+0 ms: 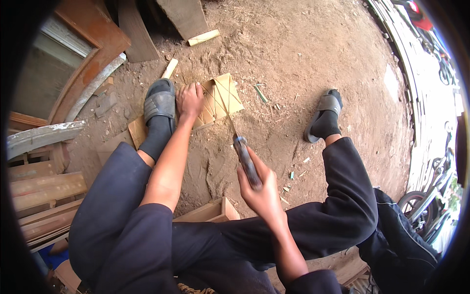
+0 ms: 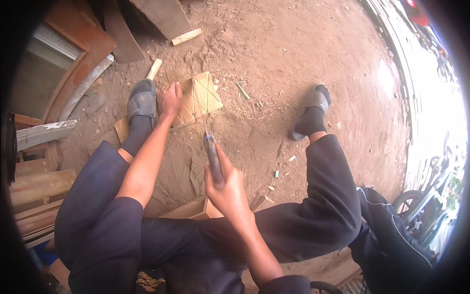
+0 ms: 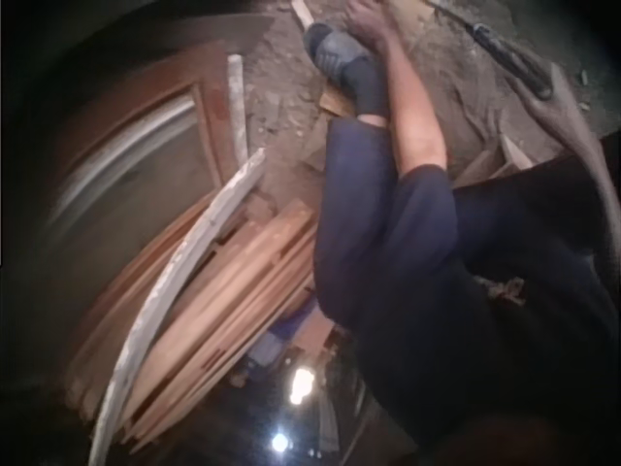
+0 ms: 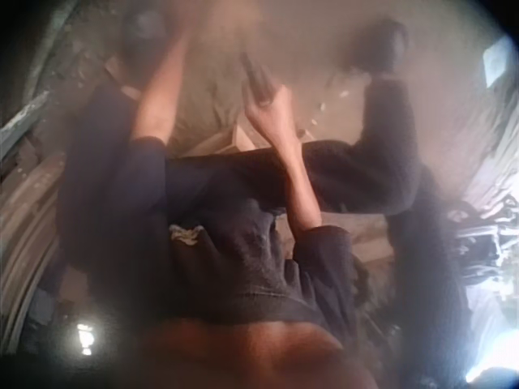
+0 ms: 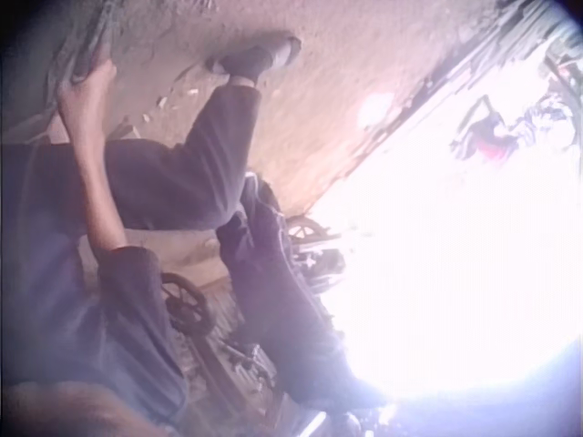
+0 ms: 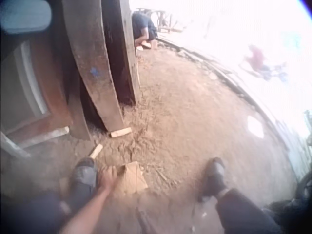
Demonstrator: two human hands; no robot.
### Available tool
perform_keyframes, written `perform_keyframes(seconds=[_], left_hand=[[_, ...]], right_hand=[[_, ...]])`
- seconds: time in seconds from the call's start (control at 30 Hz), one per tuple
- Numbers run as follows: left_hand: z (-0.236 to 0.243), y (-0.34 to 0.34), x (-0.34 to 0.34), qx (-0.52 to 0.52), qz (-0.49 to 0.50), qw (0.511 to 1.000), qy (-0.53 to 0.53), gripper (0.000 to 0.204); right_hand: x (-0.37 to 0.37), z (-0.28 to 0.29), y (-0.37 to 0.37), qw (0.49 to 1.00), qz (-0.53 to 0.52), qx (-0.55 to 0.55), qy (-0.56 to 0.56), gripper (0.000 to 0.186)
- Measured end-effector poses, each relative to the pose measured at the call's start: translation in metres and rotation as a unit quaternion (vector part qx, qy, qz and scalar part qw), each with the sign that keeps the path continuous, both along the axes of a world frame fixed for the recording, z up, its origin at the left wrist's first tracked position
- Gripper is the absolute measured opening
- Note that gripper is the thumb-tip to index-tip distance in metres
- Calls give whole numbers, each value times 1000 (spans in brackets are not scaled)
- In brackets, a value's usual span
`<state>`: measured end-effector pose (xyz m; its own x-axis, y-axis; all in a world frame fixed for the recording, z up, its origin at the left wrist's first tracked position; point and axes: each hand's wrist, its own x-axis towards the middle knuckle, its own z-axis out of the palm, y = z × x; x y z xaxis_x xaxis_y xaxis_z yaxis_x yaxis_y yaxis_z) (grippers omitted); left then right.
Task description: The person sits on the ground and uses a hand saw to cut a small rectangular block of wood. They hold the wood steady with their left hand and saw back and forth with their right hand, creating sawdust on the dirt floor.
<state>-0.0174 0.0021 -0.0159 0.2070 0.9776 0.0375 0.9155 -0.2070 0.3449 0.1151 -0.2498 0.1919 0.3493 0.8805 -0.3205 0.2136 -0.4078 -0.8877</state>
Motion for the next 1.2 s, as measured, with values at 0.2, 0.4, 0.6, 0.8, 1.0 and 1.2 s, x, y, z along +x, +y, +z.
perform_keyframes(seconds=[0.2,0.4,0.6,0.8,1.0,1.2], left_hand=[[5,1,1,5,-6,1000,-13,42],[0,-3,-3,25,-10,999,-30,41],[-8,1,-6,41,-23,998,-33,39],[-3,0,-3,49,-14,998,-42,38],[-5,-4,-6,40,-18,998,-54,36],[-4,-9,-1,44,-40,996,-59,35]], right_hand=[[6,47,-36,998,-13,-56,31,46],[13,19,-17,999,-18,-13,26,47],[-8,60,-63,994,-30,-90,54,53],[0,-4,5,1000,-5,-28,10,47],[-18,37,-51,997,-6,-67,25,54],[3,27,-43,999,-18,-45,22,50]])
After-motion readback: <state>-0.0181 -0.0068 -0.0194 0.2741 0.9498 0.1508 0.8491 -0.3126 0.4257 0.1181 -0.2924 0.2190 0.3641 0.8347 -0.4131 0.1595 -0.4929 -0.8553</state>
